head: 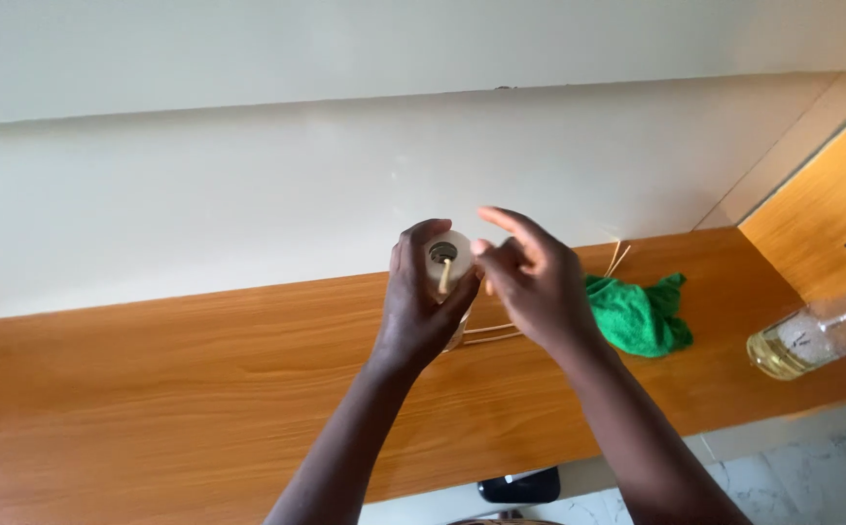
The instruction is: Wipe down a glass diffuser bottle and lid, assemble them, insert reeds, and place the unit on a shelf.
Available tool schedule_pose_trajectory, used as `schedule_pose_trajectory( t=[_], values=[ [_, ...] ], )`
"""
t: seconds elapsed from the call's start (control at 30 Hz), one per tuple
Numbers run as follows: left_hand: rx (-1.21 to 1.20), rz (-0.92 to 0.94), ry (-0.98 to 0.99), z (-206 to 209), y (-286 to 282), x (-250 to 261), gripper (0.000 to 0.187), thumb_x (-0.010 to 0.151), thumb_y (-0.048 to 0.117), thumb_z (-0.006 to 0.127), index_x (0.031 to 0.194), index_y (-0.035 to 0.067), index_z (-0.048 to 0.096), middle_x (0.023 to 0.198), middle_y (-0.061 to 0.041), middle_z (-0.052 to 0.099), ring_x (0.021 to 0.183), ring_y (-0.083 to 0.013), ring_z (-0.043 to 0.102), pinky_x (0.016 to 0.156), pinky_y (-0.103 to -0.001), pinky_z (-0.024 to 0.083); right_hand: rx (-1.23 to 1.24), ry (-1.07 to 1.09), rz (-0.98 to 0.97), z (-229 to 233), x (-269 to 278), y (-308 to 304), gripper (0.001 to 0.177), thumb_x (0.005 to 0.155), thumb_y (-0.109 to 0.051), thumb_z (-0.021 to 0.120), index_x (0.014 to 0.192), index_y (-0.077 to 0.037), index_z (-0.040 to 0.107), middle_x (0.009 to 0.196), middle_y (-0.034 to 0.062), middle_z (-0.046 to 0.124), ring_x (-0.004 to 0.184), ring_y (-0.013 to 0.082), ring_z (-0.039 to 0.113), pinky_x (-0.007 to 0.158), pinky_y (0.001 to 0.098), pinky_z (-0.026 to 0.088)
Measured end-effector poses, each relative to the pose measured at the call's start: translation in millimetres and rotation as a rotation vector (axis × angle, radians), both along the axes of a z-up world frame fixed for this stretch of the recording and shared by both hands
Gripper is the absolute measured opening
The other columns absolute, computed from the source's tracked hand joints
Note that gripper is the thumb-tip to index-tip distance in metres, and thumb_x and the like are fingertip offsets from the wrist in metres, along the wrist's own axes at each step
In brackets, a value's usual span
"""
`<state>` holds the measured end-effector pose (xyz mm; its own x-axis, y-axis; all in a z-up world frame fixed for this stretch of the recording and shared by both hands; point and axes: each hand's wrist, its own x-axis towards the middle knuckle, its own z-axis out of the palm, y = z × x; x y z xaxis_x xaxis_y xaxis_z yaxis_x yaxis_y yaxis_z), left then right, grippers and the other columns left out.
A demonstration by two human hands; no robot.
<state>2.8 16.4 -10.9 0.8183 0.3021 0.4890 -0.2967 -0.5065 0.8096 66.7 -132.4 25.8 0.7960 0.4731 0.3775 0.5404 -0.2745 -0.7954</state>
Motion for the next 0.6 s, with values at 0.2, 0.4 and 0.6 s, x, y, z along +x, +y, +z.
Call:
schedule_pose_trajectory(
  t=[0.2, 0.4, 0.6],
  values=[
    [-0.081, 0.073, -0.003, 3.9, -13.0, 0.8, 0.059, 0.088, 0.026, 0.077, 0.136, 0.008, 0.048, 0.127, -0.015, 0.054, 0.120, -0.0274, 0.058, 0.097, -0.044, 0.056, -0.537, -0.142, -0.186, -101.0, 78.5, -69.3, 0.019, 0.096, -0.018, 0.073, 0.089, -0.001, 0.074, 0.080, 0.0093, 0.071, 0.073, 0.0168, 0.066, 0.068, 0.0327, 0.054],
    [-0.173, 0.085, 0.029, 6.9, -21.6, 4.2, 0.057, 0.088, 0.026, 0.076, 0.136, 0.011, 0.049, 0.125, -0.013, 0.055, 0.113, -0.0229, 0.063, 0.088, -0.041, 0.063, -0.444, 0.009, 0.005, -142.3, 76.0, -93.7, 0.008, 0.079, -0.006, 0.078, 0.084, -0.005, 0.072, 0.084, 0.0076, 0.066, 0.075, 0.0205, 0.069, 0.070, 0.0339, 0.057],
    [-0.322, 0.029, 0.014, 7.0, -27.5, 6.8, 0.056, 0.086, 0.023, 0.076, 0.134, 0.013, 0.048, 0.126, -0.010, 0.056, 0.113, -0.0206, 0.066, 0.091, -0.039, 0.065, -0.306, -0.030, 0.181, -151.9, 105.1, -106.0, 0.015, 0.078, -0.002, 0.079, 0.086, -0.004, 0.066, 0.086, 0.0050, 0.066, 0.077, 0.0139, 0.070, 0.071, 0.0309, 0.058]
  ],
)
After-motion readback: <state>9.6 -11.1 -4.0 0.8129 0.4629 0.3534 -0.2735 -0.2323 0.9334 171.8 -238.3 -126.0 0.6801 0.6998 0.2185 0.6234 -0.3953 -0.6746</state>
